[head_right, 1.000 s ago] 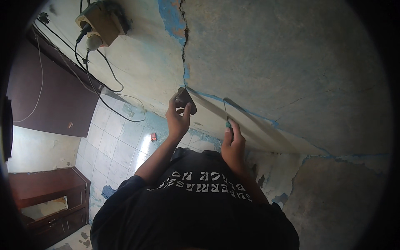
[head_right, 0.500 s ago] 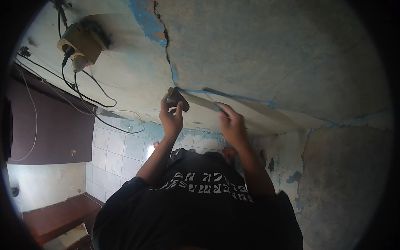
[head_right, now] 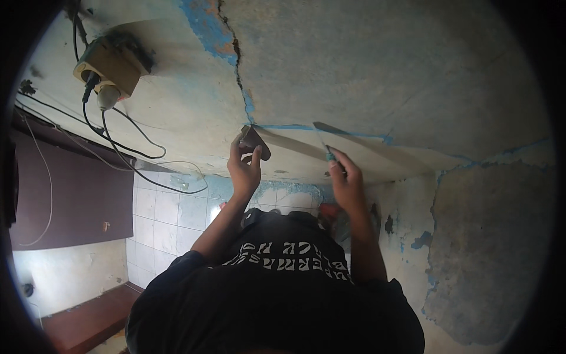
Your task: The person scrapes a crack in an interior wall with a scraper, preparing the surface for filler putty.
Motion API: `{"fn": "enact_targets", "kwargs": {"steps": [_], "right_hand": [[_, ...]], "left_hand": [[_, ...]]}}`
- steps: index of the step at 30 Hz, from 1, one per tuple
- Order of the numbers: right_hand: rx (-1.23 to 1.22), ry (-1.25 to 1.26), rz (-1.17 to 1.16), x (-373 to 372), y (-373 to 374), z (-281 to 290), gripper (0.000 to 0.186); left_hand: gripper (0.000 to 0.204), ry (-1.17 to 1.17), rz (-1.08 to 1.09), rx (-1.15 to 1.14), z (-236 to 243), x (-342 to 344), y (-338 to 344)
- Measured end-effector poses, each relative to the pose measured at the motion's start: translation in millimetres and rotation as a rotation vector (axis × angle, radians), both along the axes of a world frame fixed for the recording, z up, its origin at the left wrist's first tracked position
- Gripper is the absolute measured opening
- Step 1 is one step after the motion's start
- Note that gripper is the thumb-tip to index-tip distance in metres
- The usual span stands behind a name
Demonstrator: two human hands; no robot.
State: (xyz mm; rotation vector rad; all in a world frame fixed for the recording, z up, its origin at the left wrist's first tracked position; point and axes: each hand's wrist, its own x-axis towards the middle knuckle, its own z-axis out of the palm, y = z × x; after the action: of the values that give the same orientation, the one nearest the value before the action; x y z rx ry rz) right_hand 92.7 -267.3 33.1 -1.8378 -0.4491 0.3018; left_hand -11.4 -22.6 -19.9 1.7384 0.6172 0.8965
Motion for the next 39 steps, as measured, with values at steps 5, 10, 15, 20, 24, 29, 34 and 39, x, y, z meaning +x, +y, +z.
{"fn": "enact_targets", "kwargs": {"steps": [5,10,15,20,24,29,34,39], "right_hand": [[-0.056,0.068,0.06,10.2,7.8,6.8,0.036],[-0.11,0.016,0.013,2.3,-3.3,14.7,0.037],[-0.138,-0.112,-0.043,3.8,-6.0,5.0,0.038],[-0.079,0.104,-0.018,9.6,-12.1,9.4,0.038],[-0.084,-0.05,0.091,8.6,13.7,16.2,0.037],[-0.054,-0.067,0.044,6.0,5.8,13.0,0.036],[-0.067,-0.113,0.087,4.8,24.4,10.0,0.035],[-0.076,-0.096,0.064,-0.6,13.7,17.9,0.035]], "left_hand": [[0.052,0.004,-0.063,0.027,-7.8,6.9,4.0],[0.052,-0.009,-0.051,0.002,2.5,-2.9,1.4],[0.053,0.014,-0.081,-0.003,-4.6,-2.4,6.3],[0.054,0.03,-0.093,0.016,-6.1,-2.9,8.4],[0.054,0.009,-0.105,0.031,-3.6,4.0,5.6],[0.053,-0.014,-0.086,0.032,1.8,4.4,7.9],[0.053,0.001,-0.078,0.027,2.0,4.8,8.9],[0.052,-0.029,-0.048,0.026,1.4,-1.0,8.4]]}}
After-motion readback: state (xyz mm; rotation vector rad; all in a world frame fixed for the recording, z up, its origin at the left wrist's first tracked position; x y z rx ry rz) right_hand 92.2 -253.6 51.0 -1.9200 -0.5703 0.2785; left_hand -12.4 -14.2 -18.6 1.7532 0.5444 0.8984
